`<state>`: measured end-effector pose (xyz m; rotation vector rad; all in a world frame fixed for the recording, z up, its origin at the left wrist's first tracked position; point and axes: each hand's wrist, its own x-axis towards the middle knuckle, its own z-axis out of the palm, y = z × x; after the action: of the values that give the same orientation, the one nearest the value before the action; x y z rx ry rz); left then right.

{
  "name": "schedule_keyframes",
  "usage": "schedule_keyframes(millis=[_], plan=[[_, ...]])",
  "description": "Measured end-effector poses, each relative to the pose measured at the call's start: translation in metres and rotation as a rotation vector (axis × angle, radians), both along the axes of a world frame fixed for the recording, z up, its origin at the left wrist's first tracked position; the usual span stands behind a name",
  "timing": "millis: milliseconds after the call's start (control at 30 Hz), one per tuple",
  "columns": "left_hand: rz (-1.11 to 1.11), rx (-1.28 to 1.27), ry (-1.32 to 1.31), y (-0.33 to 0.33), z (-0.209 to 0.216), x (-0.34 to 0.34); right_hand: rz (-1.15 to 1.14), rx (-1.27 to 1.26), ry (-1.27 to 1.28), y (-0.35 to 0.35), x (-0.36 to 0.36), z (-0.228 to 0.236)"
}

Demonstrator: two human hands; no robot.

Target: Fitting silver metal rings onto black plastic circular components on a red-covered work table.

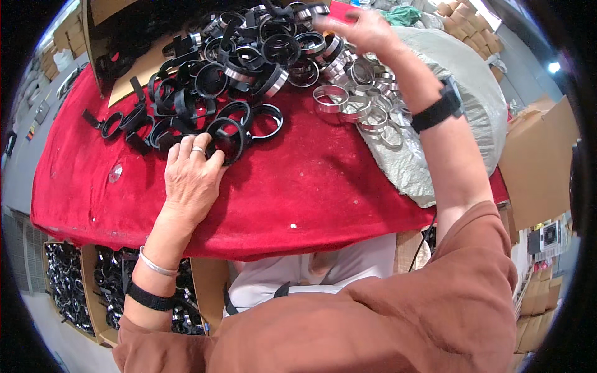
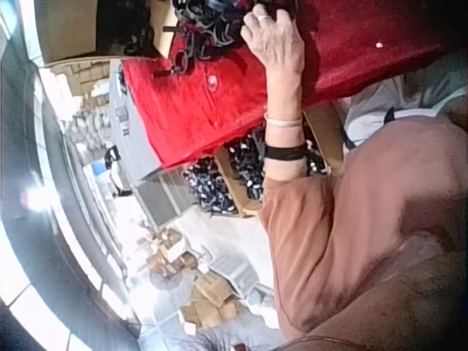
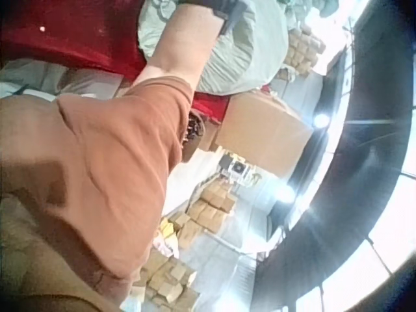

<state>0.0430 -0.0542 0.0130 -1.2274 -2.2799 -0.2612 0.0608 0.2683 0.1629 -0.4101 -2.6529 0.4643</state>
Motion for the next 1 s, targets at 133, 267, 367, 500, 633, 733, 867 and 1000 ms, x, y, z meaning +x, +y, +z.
schedule_keyframes(millis=[133, 267, 367, 500, 633, 733, 867, 1000], plan=[[-0.080, 0.170, 0.004, -0.010, 0.002, -0.008, 0.076, 0.273, -0.215, 0.014, 0.011, -0.076], [-0.260, 0.616, -0.408, -0.018, 0.006, -0.008, 0.004, 0.382, -0.348, 0.024, 0.014, -0.107], [-0.323, 0.957, -0.803, -0.022, 0.006, 0.002, 0.095, 0.465, -0.391, 0.014, 0.020, -0.107], [-0.431, 1.348, -1.379, -0.010, 0.026, 0.042, 0.216, 0.545, -0.049, 0.004, 0.046, -0.114], [-0.356, 1.427, -1.625, 0.019, 0.018, 0.066, 0.394, 0.177, 0.244, -0.024, 0.082, -0.118], [-0.113, 1.100, -1.746, 0.038, 0.014, 0.068, 0.502, 0.015, 0.326, -0.057, 0.111, -0.117], [-0.180, 1.049, -1.888, 0.059, 0.020, 0.070, 0.569, -0.087, 0.298, -0.080, 0.134, -0.117], [-0.250, 0.963, -1.884, 0.064, 0.019, 0.071, 0.519, -0.155, 0.291, -0.084, 0.143, -0.120]])
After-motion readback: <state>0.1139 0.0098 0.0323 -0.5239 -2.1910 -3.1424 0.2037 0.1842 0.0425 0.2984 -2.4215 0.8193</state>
